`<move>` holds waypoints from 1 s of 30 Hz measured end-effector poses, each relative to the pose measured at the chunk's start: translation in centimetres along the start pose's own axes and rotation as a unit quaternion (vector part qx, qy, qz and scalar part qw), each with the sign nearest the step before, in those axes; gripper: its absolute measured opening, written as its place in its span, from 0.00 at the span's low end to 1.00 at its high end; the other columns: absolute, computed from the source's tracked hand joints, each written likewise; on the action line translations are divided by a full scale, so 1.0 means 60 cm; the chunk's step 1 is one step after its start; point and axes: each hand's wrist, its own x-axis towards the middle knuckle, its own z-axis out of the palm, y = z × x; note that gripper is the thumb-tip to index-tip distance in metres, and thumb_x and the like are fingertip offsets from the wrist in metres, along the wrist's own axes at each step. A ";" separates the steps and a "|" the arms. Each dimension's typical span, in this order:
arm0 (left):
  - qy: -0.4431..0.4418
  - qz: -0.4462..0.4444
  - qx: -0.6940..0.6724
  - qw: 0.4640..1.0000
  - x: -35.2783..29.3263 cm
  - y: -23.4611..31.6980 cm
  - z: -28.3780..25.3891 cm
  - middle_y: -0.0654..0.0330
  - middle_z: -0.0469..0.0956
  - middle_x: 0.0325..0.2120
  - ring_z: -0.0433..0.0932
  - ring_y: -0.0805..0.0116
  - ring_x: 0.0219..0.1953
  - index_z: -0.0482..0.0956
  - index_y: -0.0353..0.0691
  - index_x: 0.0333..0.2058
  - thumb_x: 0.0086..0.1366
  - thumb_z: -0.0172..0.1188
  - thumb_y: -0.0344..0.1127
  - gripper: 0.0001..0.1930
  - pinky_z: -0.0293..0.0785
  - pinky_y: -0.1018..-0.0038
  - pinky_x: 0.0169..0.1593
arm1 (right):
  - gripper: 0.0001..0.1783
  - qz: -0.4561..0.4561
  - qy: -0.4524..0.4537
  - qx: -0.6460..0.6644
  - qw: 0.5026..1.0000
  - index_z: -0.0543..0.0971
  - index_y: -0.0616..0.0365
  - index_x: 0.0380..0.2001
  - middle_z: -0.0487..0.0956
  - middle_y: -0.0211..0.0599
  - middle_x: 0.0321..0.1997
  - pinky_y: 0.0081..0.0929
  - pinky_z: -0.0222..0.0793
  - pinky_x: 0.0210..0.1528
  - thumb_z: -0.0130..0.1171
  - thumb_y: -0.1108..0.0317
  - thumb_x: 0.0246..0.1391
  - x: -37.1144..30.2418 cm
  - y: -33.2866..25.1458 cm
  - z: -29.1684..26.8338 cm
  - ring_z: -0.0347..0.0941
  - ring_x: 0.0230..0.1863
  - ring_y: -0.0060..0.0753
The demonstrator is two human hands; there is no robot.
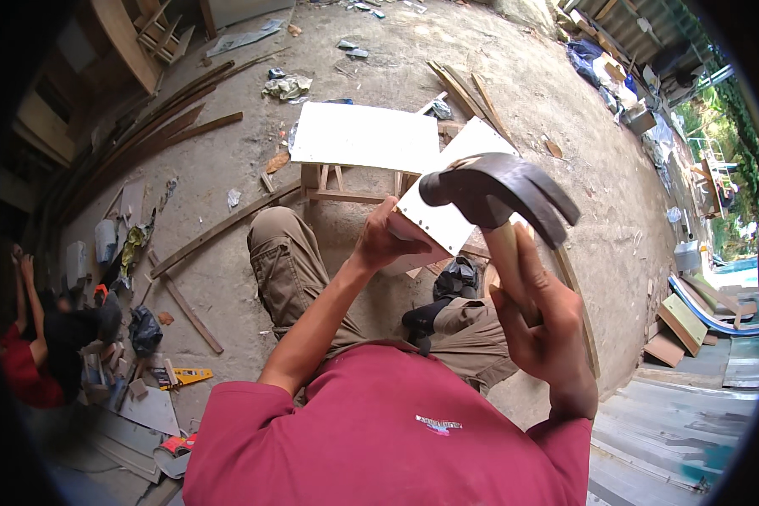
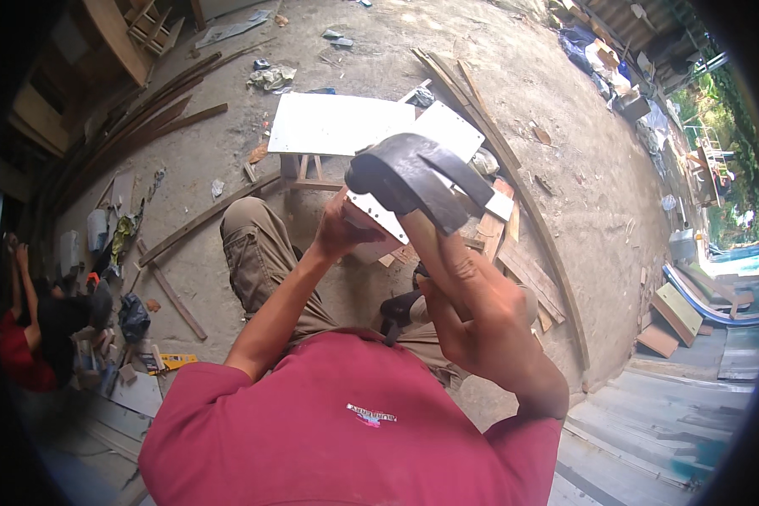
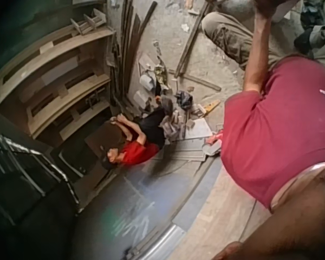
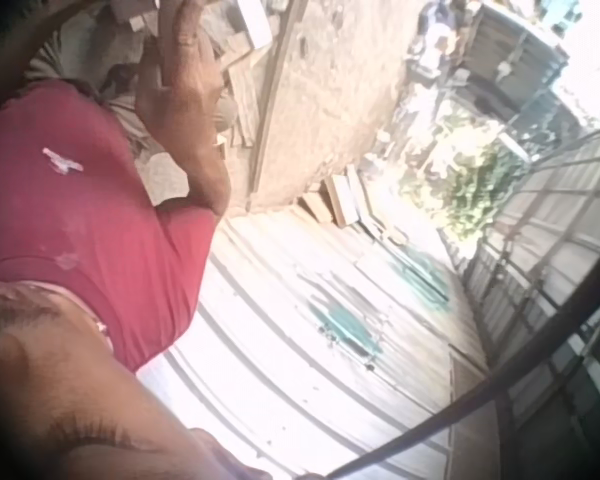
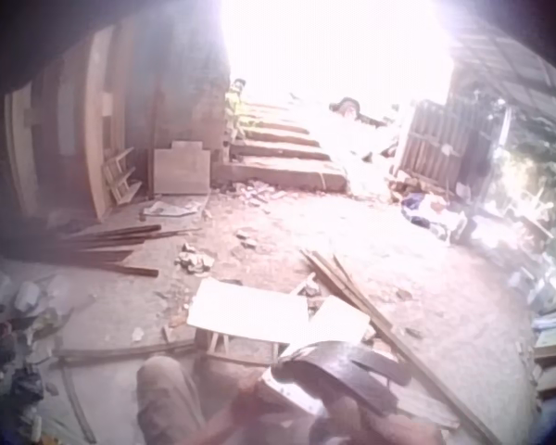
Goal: The person assembles a wooden frame by hammering nails into white panels and attaching small wooden blocks. They work on the floor, using a hammer to secure the pieces together.
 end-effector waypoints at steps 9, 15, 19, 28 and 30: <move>0.024 0.004 -0.033 0.999 0.002 -0.009 0.020 0.52 0.79 0.31 0.82 0.54 0.34 0.72 0.38 0.37 0.36 0.87 0.45 0.36 0.78 0.62 0.38 | 0.38 0.073 -0.100 -0.005 0.992 0.63 0.59 0.70 0.81 0.59 0.41 0.35 0.75 0.46 0.60 0.80 0.55 -0.003 0.027 0.029 0.82 0.41 0.55; 0.036 0.033 -0.012 0.999 0.005 0.002 0.007 0.51 0.80 0.34 0.83 0.53 0.38 0.75 0.35 0.44 0.39 0.85 0.44 0.36 0.78 0.60 0.42 | 0.41 0.054 0.080 0.043 0.994 0.61 0.62 0.71 0.82 0.62 0.43 0.35 0.76 0.38 0.61 0.82 0.54 -0.007 0.011 0.030 0.84 0.37 0.52; 0.007 0.007 -0.053 0.999 0.012 0.005 0.027 0.52 0.80 0.37 0.83 0.54 0.42 0.76 0.35 0.46 0.41 0.85 0.44 0.36 0.79 0.61 0.45 | 0.42 0.023 -0.068 -0.057 0.996 0.59 0.61 0.72 0.79 0.56 0.33 0.43 0.74 0.39 0.62 0.77 0.54 -0.034 0.045 0.037 0.80 0.33 0.55; -0.127 -0.048 -0.153 0.979 0.040 0.020 -0.008 0.57 0.84 0.42 0.83 0.70 0.43 0.78 0.34 0.50 0.56 0.77 0.36 0.25 0.82 0.71 0.48 | 0.33 0.043 0.126 0.000 0.991 0.66 0.60 0.69 0.83 0.58 0.44 0.32 0.75 0.46 0.59 0.75 0.60 -0.033 0.044 0.054 0.83 0.44 0.39; -0.142 -0.089 -0.172 0.971 0.047 0.031 -0.019 0.58 0.85 0.41 0.83 0.71 0.43 0.79 0.34 0.50 0.56 0.77 0.36 0.25 0.82 0.71 0.48 | 0.31 0.010 0.003 -0.081 0.997 0.68 0.59 0.67 0.84 0.56 0.42 0.37 0.75 0.45 0.59 0.70 0.61 -0.036 0.086 0.050 0.84 0.40 0.43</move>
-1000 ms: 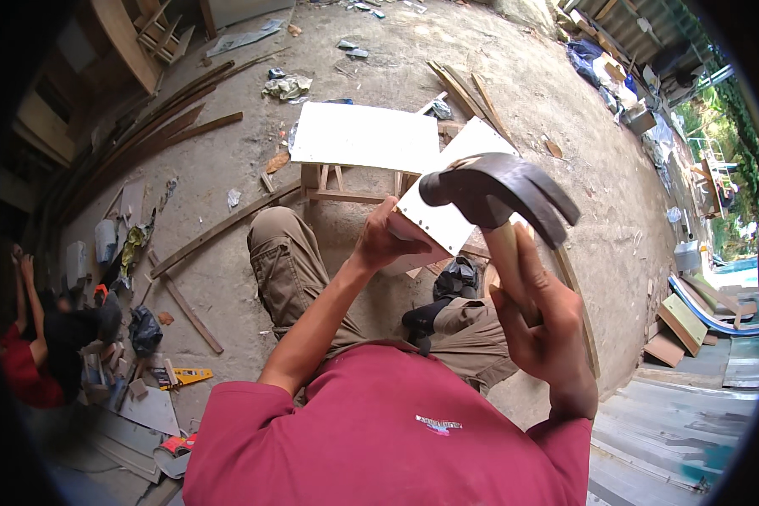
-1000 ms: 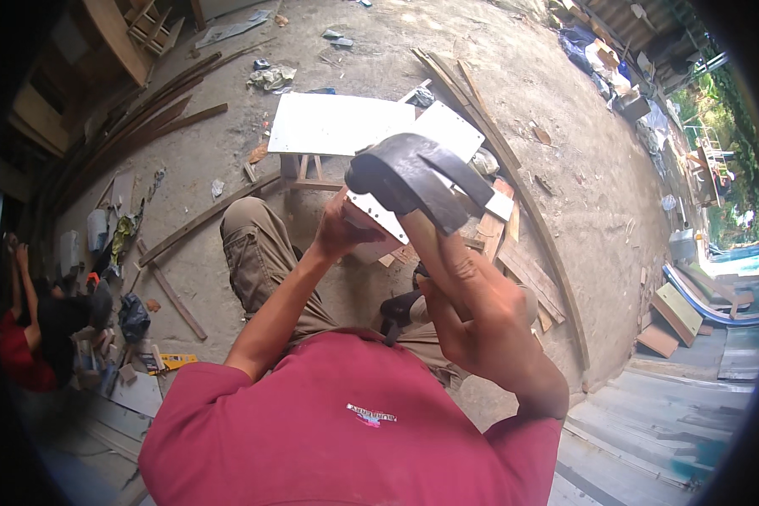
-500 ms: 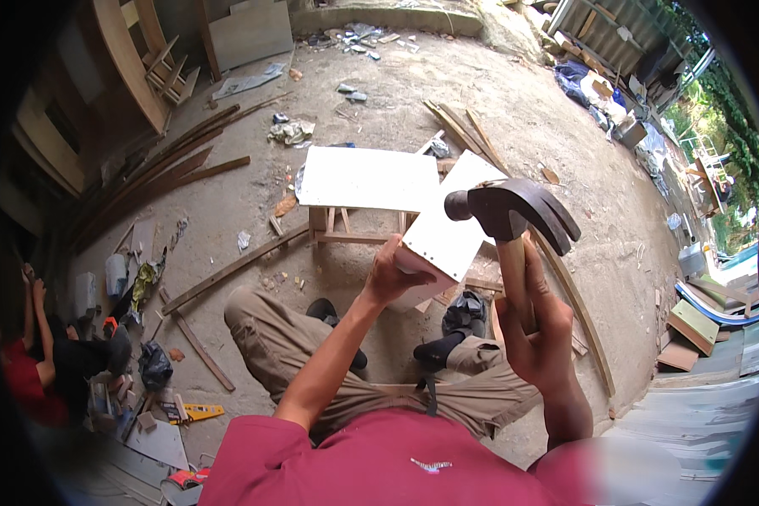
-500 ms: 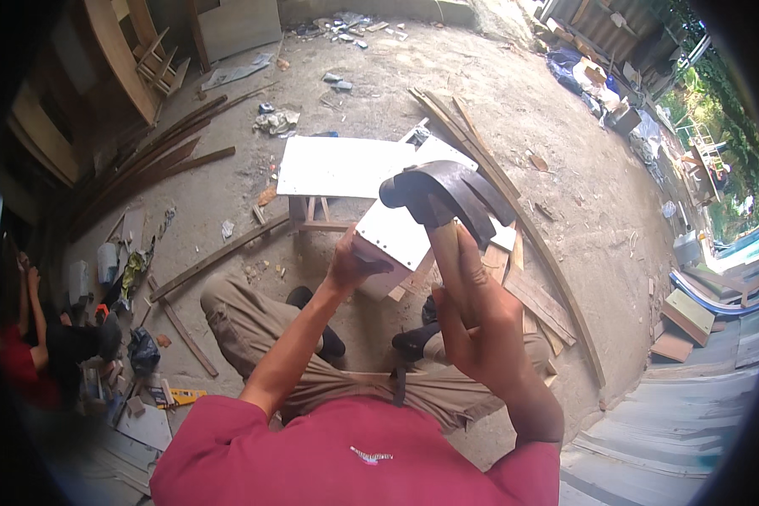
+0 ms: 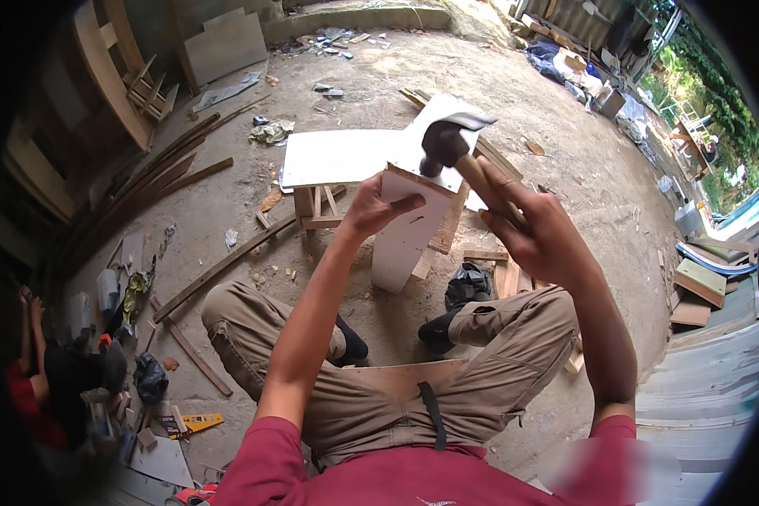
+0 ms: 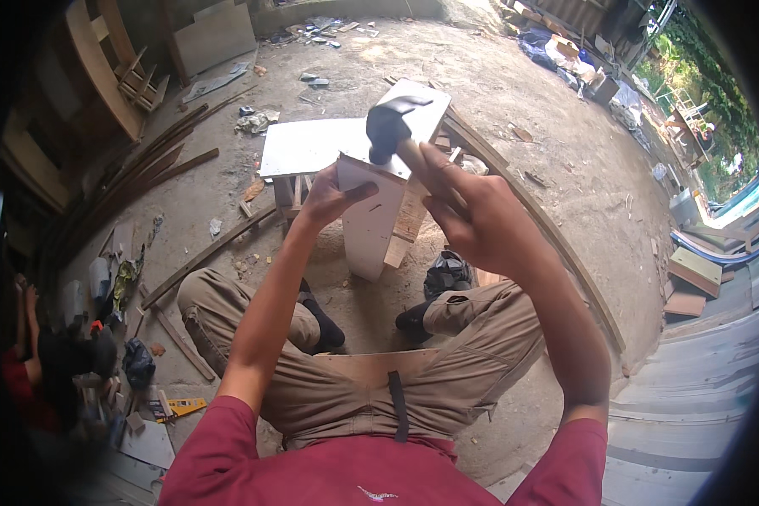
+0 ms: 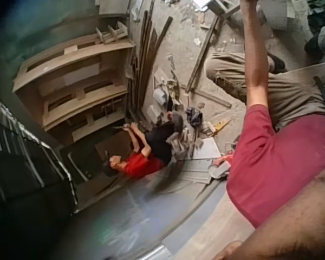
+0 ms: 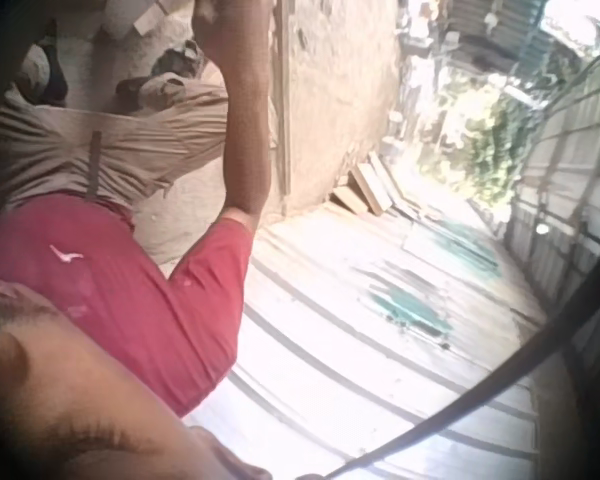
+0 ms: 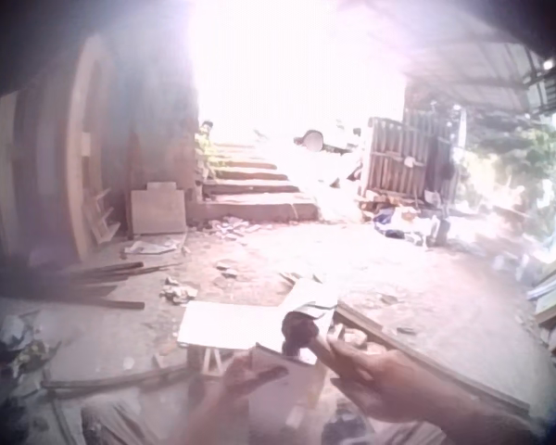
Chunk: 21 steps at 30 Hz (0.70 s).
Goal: The person assembles a wooden frame by hammering nails into white panels and attaching small wooden blocks. They work on the floor, using a hammer to secure the pieces together.
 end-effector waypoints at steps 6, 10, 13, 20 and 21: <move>-0.025 -0.033 0.077 0.996 -0.005 0.030 -0.004 0.58 0.85 0.41 0.83 0.71 0.42 0.81 0.34 0.48 0.55 0.78 0.36 0.24 0.81 0.71 0.47 | 0.31 0.072 0.032 0.117 0.990 0.67 0.59 0.68 0.79 0.41 0.37 0.26 0.70 0.35 0.59 0.70 0.63 0.016 -0.026 -0.013 0.74 0.34 0.24; -0.034 -0.026 0.067 0.997 -0.011 0.025 -0.013 0.58 0.85 0.40 0.83 0.71 0.42 0.81 0.35 0.48 0.56 0.77 0.38 0.24 0.80 0.72 0.47 | 0.30 -0.004 -0.012 -0.011 1.000 0.69 0.57 0.67 0.82 0.43 0.39 0.30 0.73 0.43 0.60 0.69 0.62 0.022 -0.018 0.004 0.77 0.36 0.26; -0.054 -0.040 0.073 0.995 -0.023 0.025 -0.003 0.59 0.84 0.41 0.82 0.71 0.43 0.81 0.35 0.48 0.57 0.77 0.39 0.23 0.80 0.72 0.47 | 0.30 0.044 -0.018 -0.001 0.999 0.70 0.58 0.66 0.84 0.53 0.45 0.38 0.72 0.52 0.59 0.69 0.61 0.015 -0.057 -0.008 0.81 0.44 0.43; 0.042 -0.063 0.082 0.994 -0.049 -0.018 0.009 0.61 0.85 0.41 0.82 0.74 0.42 0.83 0.36 0.48 0.59 0.75 0.37 0.21 0.80 0.74 0.45 | 0.31 0.174 -0.017 0.142 0.974 0.69 0.69 0.62 0.83 0.51 0.37 0.29 0.76 0.31 0.61 0.64 0.59 0.016 -0.027 -0.006 0.78 0.26 0.28; 0.046 -0.053 0.066 0.995 -0.055 -0.021 0.011 0.61 0.85 0.40 0.83 0.74 0.42 0.83 0.36 0.48 0.59 0.75 0.37 0.20 0.80 0.75 0.44 | 0.29 0.167 0.028 0.185 0.968 0.71 0.70 0.60 0.82 0.48 0.33 0.28 0.74 0.28 0.61 0.65 0.59 0.009 -0.016 0.016 0.78 0.25 0.27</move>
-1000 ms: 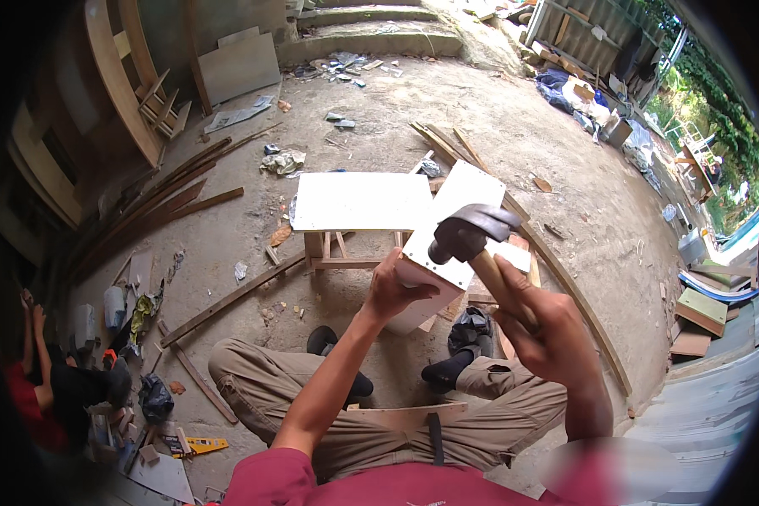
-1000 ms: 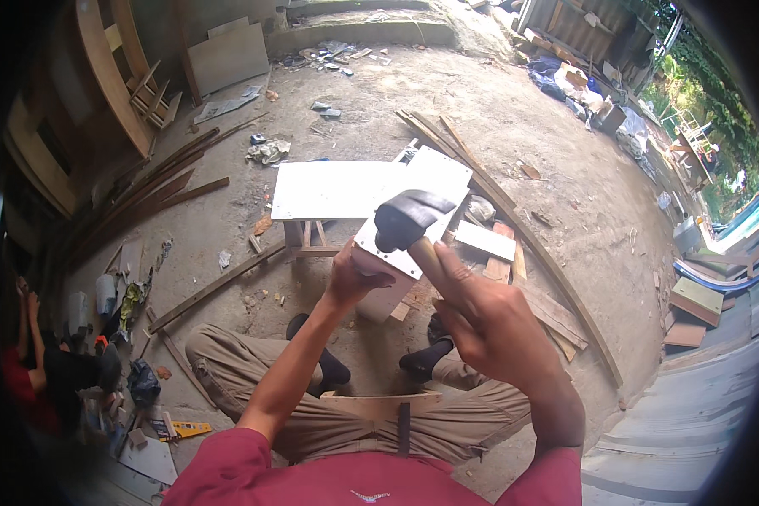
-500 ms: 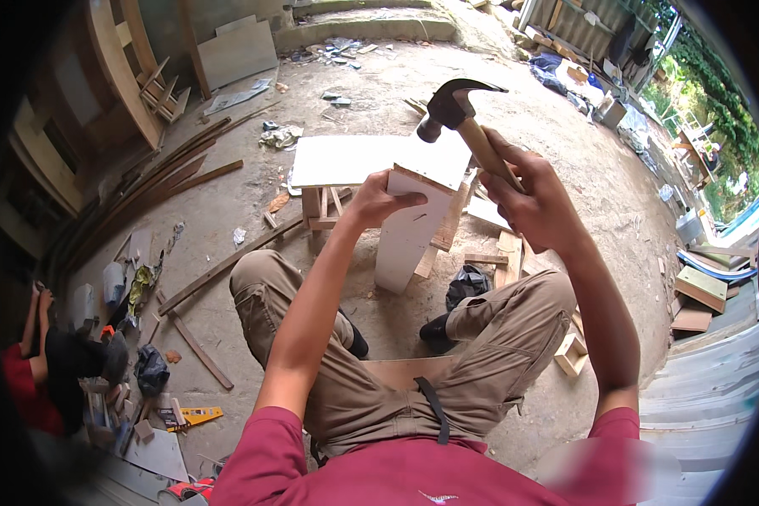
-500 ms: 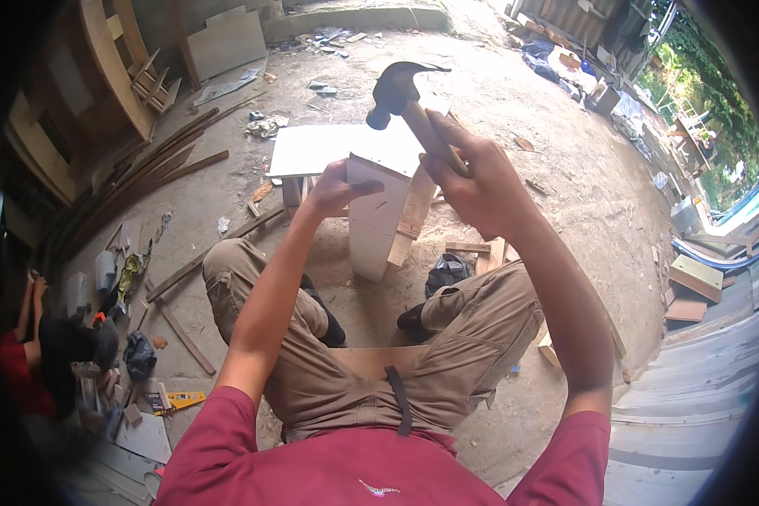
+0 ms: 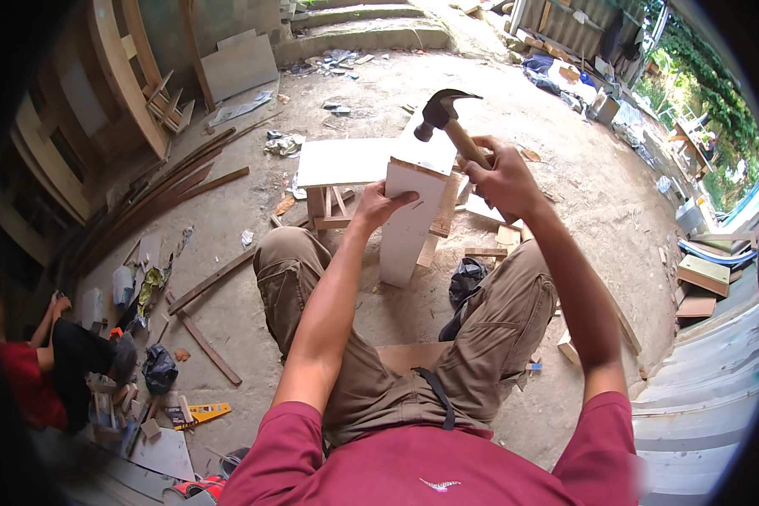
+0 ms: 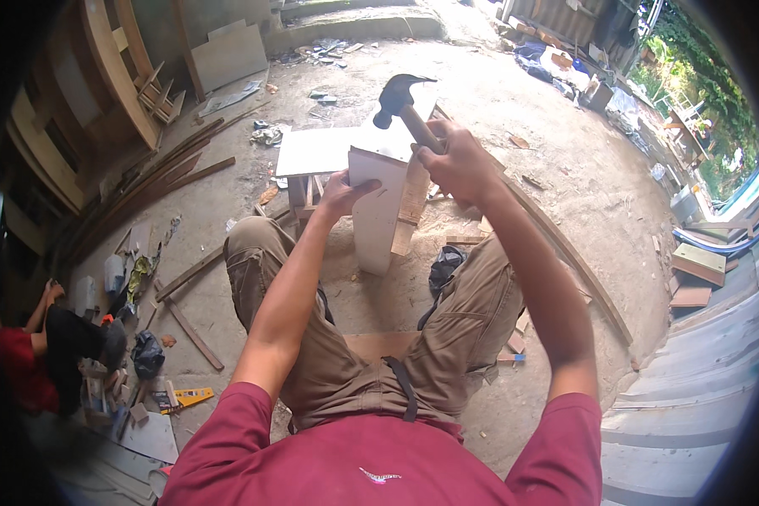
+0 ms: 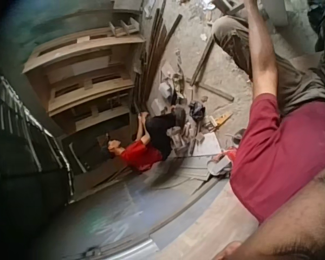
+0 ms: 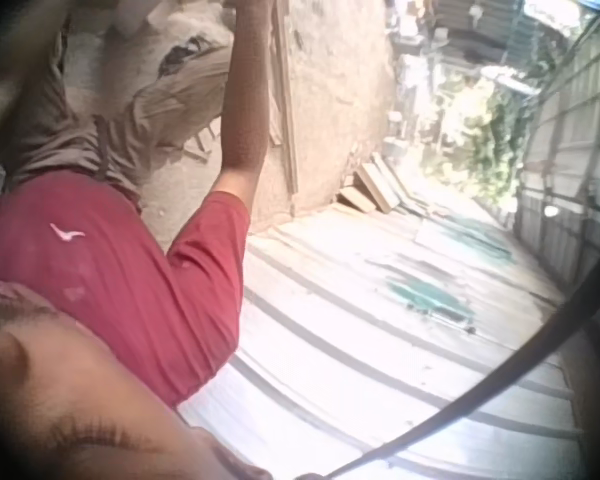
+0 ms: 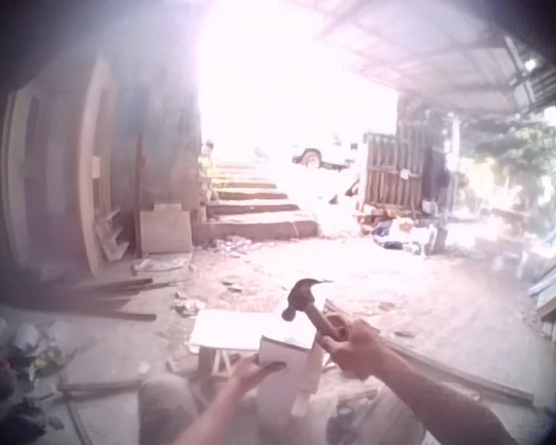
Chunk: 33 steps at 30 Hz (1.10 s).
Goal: The person assembles a wooden frame by hammering nails into white panels and attaching small wooden blocks. They work on the floor, using a hammer to secure the pieces together.
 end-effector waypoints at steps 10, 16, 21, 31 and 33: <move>0.160 0.034 -0.141 0.976 0.043 0.005 0.060 0.66 0.81 0.30 0.79 0.77 0.34 0.82 0.36 0.43 0.63 0.68 0.58 0.27 0.76 0.75 0.39 | 0.19 0.024 0.292 0.292 0.910 0.65 0.67 0.41 0.73 0.34 0.19 0.25 0.68 0.17 0.61 0.63 0.64 0.028 0.206 0.107 0.70 0.15 0.23; 0.198 -0.088 -0.223 0.950 0.147 0.109 0.057 0.69 0.70 0.21 0.72 0.77 0.26 0.76 0.40 0.31 0.63 0.53 0.75 0.36 0.70 0.74 0.29 | 0.21 0.087 0.312 0.283 0.903 0.66 0.70 0.43 0.77 0.42 0.26 0.27 0.75 0.31 0.61 0.62 0.64 0.119 0.245 0.114 0.76 0.25 0.29; 0.181 -0.096 -0.221 0.954 0.200 0.101 0.056 0.65 0.75 0.24 0.73 0.74 0.25 0.78 0.38 0.36 0.67 0.58 0.62 0.28 0.72 0.74 0.33 | 0.22 0.068 0.334 0.266 0.901 0.66 0.74 0.46 0.78 0.50 0.35 0.35 0.74 0.44 0.60 0.63 0.63 0.154 0.253 0.152 0.79 0.37 0.40; 0.150 -0.061 -0.212 0.964 0.254 0.076 0.008 0.66 0.76 0.22 0.75 0.76 0.22 0.79 0.40 0.34 0.65 0.58 0.57 0.22 0.71 0.73 0.27 | 0.21 0.108 0.267 0.361 0.887 0.64 0.71 0.48 0.75 0.49 0.44 0.30 0.73 0.45 0.55 0.62 0.67 0.193 0.243 0.174 0.76 0.43 0.32; 0.161 -0.055 -0.196 0.966 0.271 0.073 -0.012 0.64 0.78 0.24 0.76 0.74 0.23 0.79 0.38 0.37 0.66 0.57 0.59 0.25 0.72 0.72 0.28 | 0.22 0.095 0.231 0.376 0.892 0.64 0.71 0.47 0.75 0.48 0.43 0.29 0.73 0.44 0.55 0.61 0.67 0.207 0.245 0.185 0.75 0.42 0.31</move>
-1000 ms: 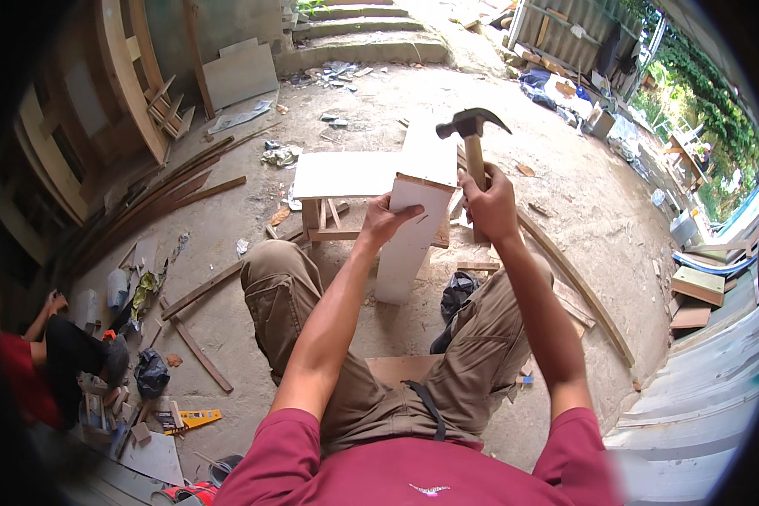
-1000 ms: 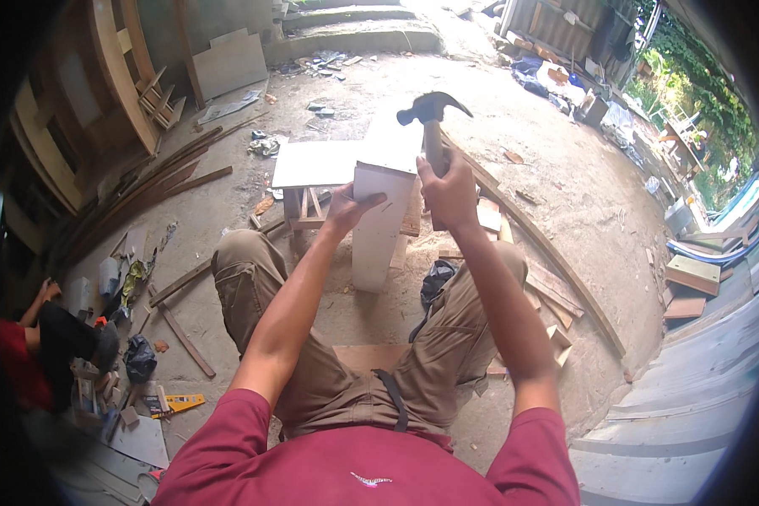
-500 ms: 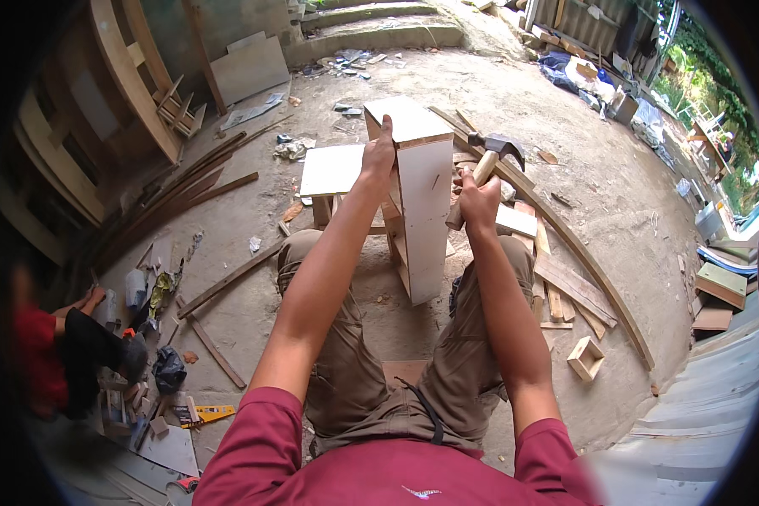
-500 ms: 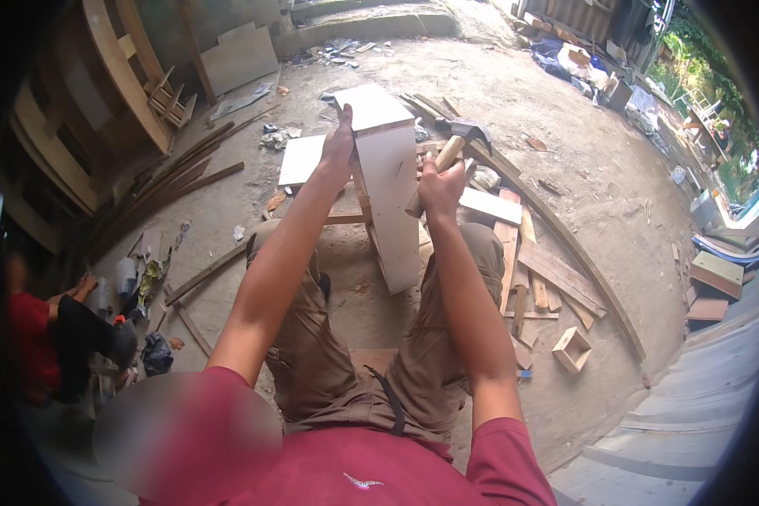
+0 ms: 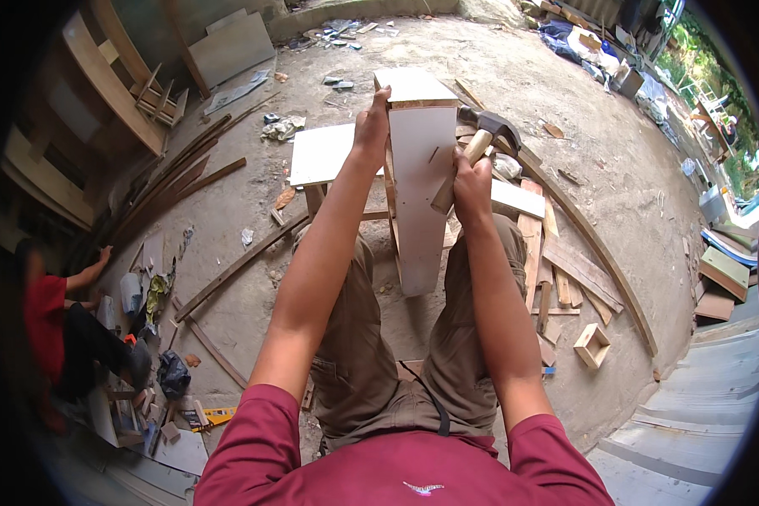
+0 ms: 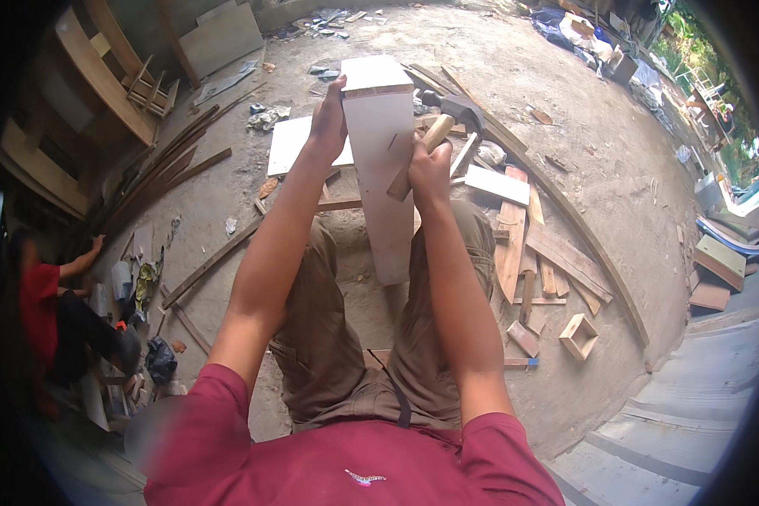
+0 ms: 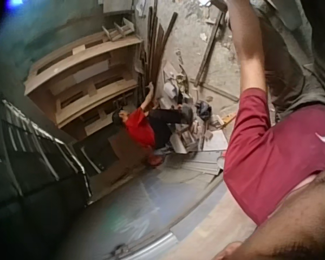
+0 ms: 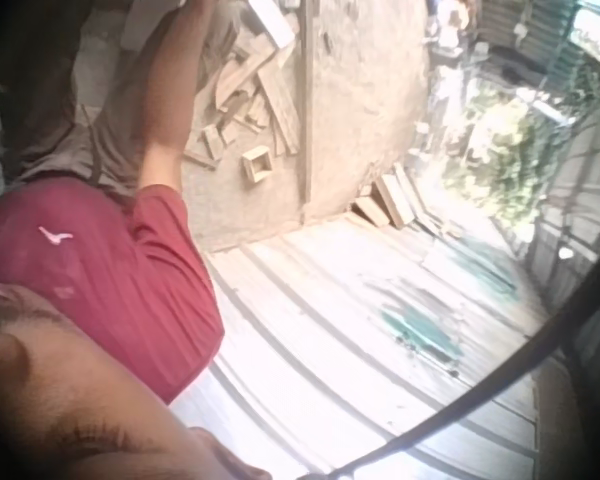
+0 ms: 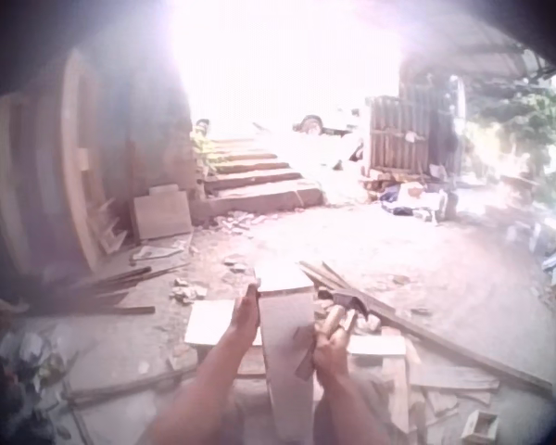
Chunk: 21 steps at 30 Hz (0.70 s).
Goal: The person assembles a wooden frame by hammering nails into white panels and attaching small wooden blocks. They work on the floor, using a hammer to secure the pieces together.
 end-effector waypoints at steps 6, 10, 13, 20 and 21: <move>-0.043 0.020 0.035 0.998 0.002 0.006 -0.054 0.60 0.82 0.38 0.81 0.70 0.41 0.79 0.35 0.49 0.66 0.50 0.74 0.41 0.76 0.74 0.44 | 0.21 -0.048 0.009 -0.006 0.999 0.69 0.66 0.39 0.77 0.40 0.34 0.23 0.74 0.31 0.61 0.57 0.65 0.003 0.011 0.039 0.75 0.31 0.24; -0.059 0.049 0.123 0.989 -0.063 -0.019 -0.088 0.57 0.83 0.41 0.81 0.69 0.45 0.79 0.33 0.50 0.63 0.64 0.63 0.35 0.76 0.74 0.48 | 0.30 -0.020 -0.048 0.007 0.999 0.60 0.73 0.57 0.77 0.51 0.47 0.26 0.77 0.44 0.59 0.59 0.66 -0.014 0.006 0.062 0.79 0.44 0.31; -0.049 0.070 0.123 0.989 -0.082 -0.011 -0.091 0.56 0.83 0.40 0.81 0.68 0.44 0.78 0.31 0.48 0.59 0.74 0.49 0.28 0.77 0.73 0.48 | 0.30 -0.038 -0.051 0.039 0.997 0.61 0.72 0.56 0.78 0.50 0.46 0.25 0.76 0.45 0.61 0.60 0.66 -0.028 0.018 0.076 0.79 0.44 0.31; 0.031 0.219 0.171 0.960 -0.121 0.011 -0.095 0.54 0.77 0.47 0.78 0.64 0.49 0.72 0.34 0.51 0.50 0.79 0.37 0.33 0.76 0.68 0.54 | 0.29 -0.022 -0.009 0.026 0.999 0.64 0.69 0.47 0.78 0.50 0.45 0.25 0.75 0.46 0.68 0.57 0.61 -0.049 0.013 0.108 0.78 0.44 0.31; 0.071 0.292 0.265 0.916 -0.124 0.015 -0.099 0.54 0.76 0.47 0.78 0.62 0.49 0.71 0.35 0.51 0.49 0.80 0.37 0.34 0.74 0.66 0.54 | 0.29 -0.026 -0.004 0.023 0.999 0.64 0.69 0.47 0.78 0.50 0.45 0.26 0.75 0.45 0.68 0.57 0.61 -0.047 0.018 0.109 0.77 0.44 0.31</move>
